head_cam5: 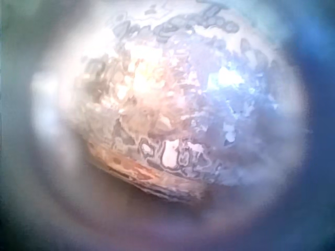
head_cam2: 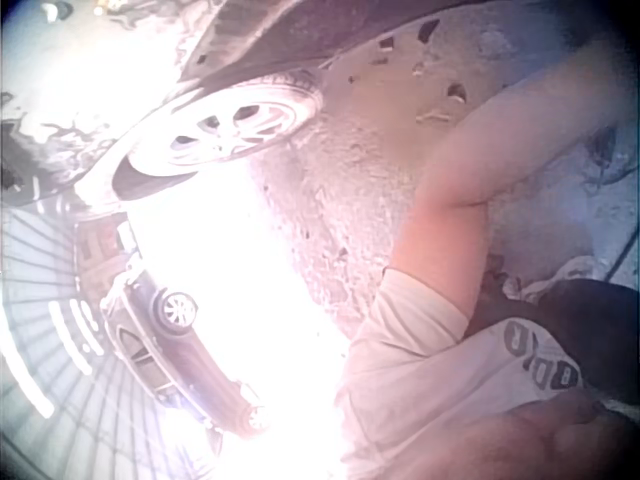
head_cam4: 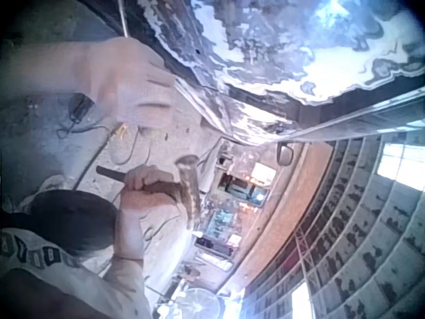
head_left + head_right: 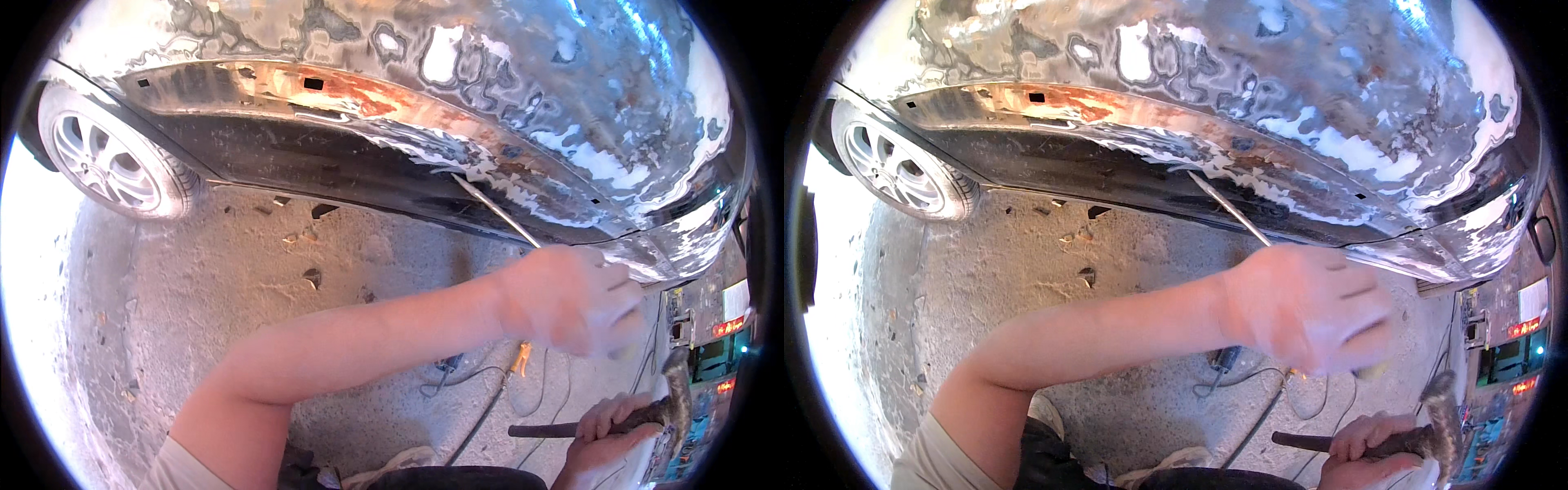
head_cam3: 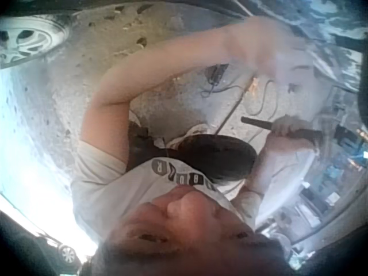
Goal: The person inspects the side of a car, touching the door and rear quarter panel to check for alignment and surface imperfections. They then use a hammer and a chisel-like tool to tap and adjust the metal along the lower edge of the rear quarter panel, working to straighten the bodywork.
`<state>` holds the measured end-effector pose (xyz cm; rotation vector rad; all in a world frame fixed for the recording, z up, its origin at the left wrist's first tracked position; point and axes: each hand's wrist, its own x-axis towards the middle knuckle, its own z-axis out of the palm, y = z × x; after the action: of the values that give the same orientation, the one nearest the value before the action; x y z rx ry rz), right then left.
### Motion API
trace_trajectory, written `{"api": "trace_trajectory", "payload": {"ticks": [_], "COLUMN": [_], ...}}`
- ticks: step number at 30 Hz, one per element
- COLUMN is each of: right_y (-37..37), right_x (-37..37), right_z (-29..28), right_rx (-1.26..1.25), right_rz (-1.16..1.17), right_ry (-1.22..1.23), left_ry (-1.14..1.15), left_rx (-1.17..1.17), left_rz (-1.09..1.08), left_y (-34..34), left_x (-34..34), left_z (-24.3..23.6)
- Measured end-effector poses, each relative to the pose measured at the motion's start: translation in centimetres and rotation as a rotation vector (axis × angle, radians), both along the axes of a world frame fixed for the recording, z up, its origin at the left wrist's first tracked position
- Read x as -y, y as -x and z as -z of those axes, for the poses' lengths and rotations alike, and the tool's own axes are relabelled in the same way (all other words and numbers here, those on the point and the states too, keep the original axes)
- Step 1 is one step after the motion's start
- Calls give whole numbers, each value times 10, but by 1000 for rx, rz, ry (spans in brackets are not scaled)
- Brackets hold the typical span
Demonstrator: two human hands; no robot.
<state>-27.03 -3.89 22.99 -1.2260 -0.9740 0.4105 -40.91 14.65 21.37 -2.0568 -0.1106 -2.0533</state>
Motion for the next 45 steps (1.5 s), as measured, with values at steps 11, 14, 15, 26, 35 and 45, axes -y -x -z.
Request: {"api": "trace_trajectory", "payload": {"ticks": [11, 14, 15, 26, 35, 45], "right_y": [27, 19, 17, 5, 1, 22], "right_x": [-9, -3, -4, -1, 1, -3], "right_z": [-3, 0, 0, 11, 0, -3], "right_rx": [-39, -26, -20, 159, 67, 6], "right_rz": [152, 54, 47, 71, 40, 145], "right_ry": [-33, 41, 49, 163, -19, -57], "left_ry": [108, 12, 6, 0, -9, -20], "left_rx": [66, 83, 76, -54, -32, 68], "left_rz": [101, 54, 45, 20, 58, 130], "left_y": [-3, -2, -2, 1, 3, 2], "left_x": [13, 9, 9, 0, 9, 11], "left_z": [-12, -14, -13, 0, -9, -15]}}
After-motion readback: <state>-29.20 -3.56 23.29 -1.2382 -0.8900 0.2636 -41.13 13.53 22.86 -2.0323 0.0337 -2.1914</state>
